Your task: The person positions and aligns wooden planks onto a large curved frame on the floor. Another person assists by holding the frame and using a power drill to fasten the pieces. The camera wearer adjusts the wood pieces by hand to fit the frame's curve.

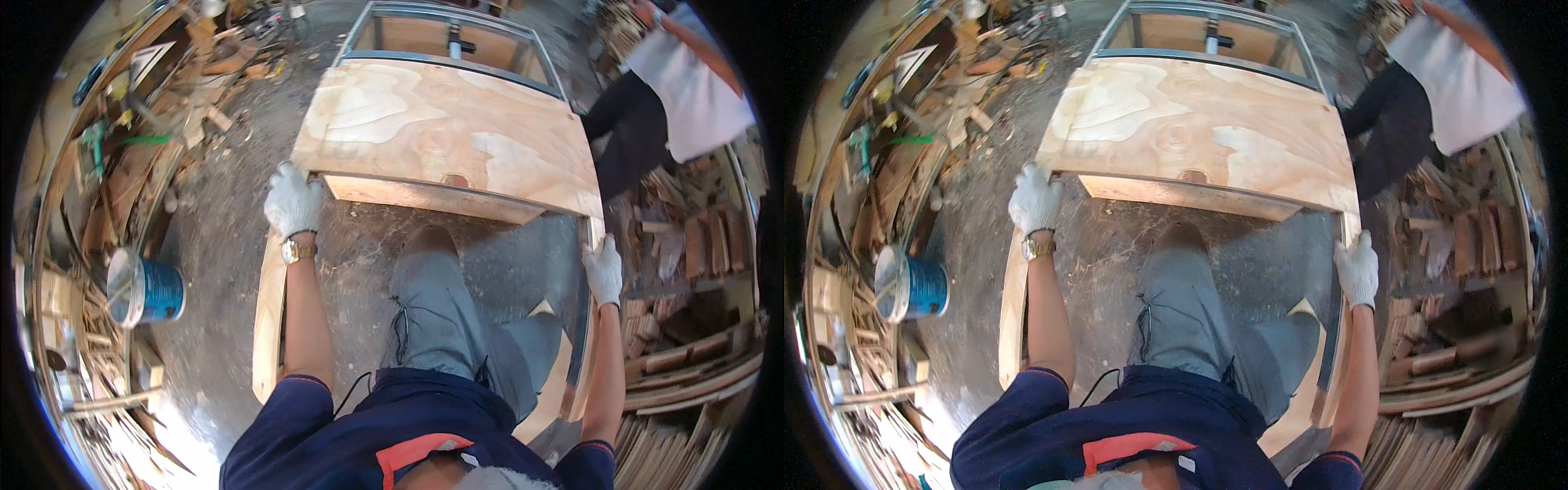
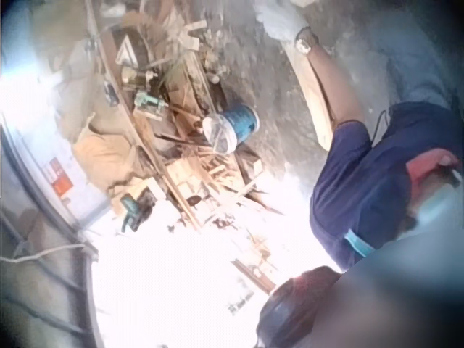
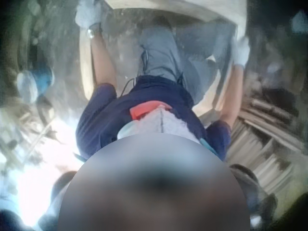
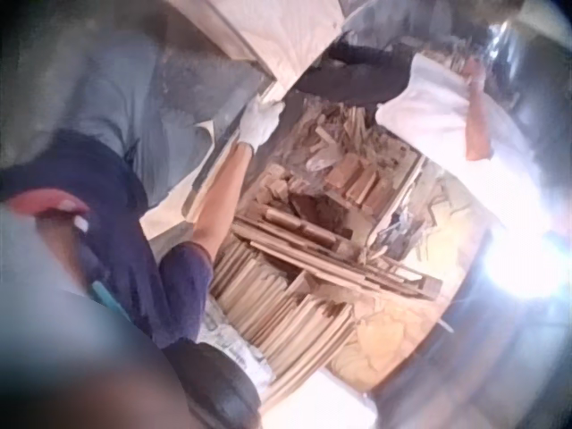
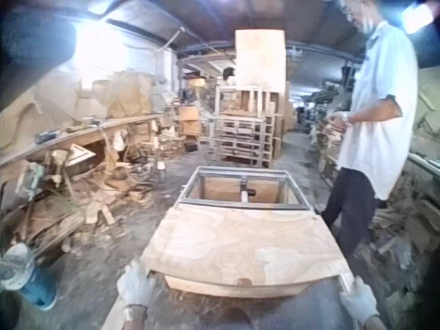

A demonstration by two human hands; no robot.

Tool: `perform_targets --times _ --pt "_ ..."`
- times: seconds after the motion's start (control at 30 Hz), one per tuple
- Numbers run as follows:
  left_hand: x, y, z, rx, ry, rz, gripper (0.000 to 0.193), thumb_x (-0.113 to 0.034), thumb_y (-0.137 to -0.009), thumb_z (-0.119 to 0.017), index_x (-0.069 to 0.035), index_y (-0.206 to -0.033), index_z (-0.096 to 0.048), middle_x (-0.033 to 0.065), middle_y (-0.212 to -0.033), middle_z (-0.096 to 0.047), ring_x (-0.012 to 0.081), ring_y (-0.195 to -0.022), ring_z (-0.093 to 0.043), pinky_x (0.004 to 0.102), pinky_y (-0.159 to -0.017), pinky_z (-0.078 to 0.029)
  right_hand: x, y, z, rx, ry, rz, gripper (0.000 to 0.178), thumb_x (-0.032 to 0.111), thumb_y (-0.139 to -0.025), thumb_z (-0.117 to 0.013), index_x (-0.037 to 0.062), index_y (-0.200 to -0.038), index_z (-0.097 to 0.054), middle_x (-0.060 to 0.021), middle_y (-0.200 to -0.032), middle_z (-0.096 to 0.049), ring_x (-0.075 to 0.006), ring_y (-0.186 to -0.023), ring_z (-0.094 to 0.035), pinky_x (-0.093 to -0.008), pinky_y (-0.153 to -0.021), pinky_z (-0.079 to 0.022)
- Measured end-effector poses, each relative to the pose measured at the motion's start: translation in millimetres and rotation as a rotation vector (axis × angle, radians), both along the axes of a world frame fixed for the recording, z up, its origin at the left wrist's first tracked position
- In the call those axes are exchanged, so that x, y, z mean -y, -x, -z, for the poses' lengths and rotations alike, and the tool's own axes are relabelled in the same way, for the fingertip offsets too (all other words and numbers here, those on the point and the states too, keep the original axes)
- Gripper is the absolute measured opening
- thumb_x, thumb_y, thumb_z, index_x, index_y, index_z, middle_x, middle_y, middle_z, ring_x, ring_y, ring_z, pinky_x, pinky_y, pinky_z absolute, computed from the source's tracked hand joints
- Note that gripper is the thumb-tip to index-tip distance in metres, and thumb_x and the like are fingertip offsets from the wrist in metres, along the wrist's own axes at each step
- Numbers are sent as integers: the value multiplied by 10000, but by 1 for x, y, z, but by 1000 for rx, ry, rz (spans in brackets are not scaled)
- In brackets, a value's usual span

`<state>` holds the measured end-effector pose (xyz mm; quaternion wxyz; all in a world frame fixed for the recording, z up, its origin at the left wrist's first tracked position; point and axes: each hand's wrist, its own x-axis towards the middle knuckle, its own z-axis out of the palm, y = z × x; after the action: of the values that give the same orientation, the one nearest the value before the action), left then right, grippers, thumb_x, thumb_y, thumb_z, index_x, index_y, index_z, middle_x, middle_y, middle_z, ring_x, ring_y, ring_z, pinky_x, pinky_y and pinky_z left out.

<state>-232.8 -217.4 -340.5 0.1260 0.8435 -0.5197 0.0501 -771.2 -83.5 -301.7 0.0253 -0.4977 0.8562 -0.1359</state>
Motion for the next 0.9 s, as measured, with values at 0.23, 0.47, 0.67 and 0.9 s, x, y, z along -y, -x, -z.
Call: perform_targets --times 0.23,0.47,0.67,0.9 --pt "-1 2 2 175 23 56 454 -455 -911 -664 -77 -1132 -545 189 -972 -693 373 -787 -741 487 -641 -603 -6 -3 -6 93 -49 105 632 407 -890 -728 5 -1332 -523 -329 -1101 -696 -486 -1083 -669 -526 -895 -515" --pt "-2 3 -5 120 -6 70 486 -442 -934 -596 -85 -1255 -517 226 -1070 -688 439 -863 -722 549 -710 -590 0 -4 -16 124 -88 116 643 426 -885 -727 6 -1327 -522 -316 -1071 -705 -483 -1044 -682 -532 -868 -527" --pt "0 -1 -4 207 -84 77 506 -505 -982 -538 -83 -1261 -512 220 -1086 -687 435 -889 -723 550 -701 -584 -5 -5 -11 127 -132 158 615 441 -888 -717 8 -1284 -534 -305 -1037 -710 -467 -1030 -690 -537 -856 -530" --pt "0 1 -8 127 -72 68 562 -525 -986 -532 -66 -1310 -508 232 -1151 -673 443 -926 -715 551 -741 -579 3 -12 -18 120 -197 226 682 431 -898 -709 19 -1396 -493 -283 -1152 -703 -436 -1102 -684 -505 -914 -539"
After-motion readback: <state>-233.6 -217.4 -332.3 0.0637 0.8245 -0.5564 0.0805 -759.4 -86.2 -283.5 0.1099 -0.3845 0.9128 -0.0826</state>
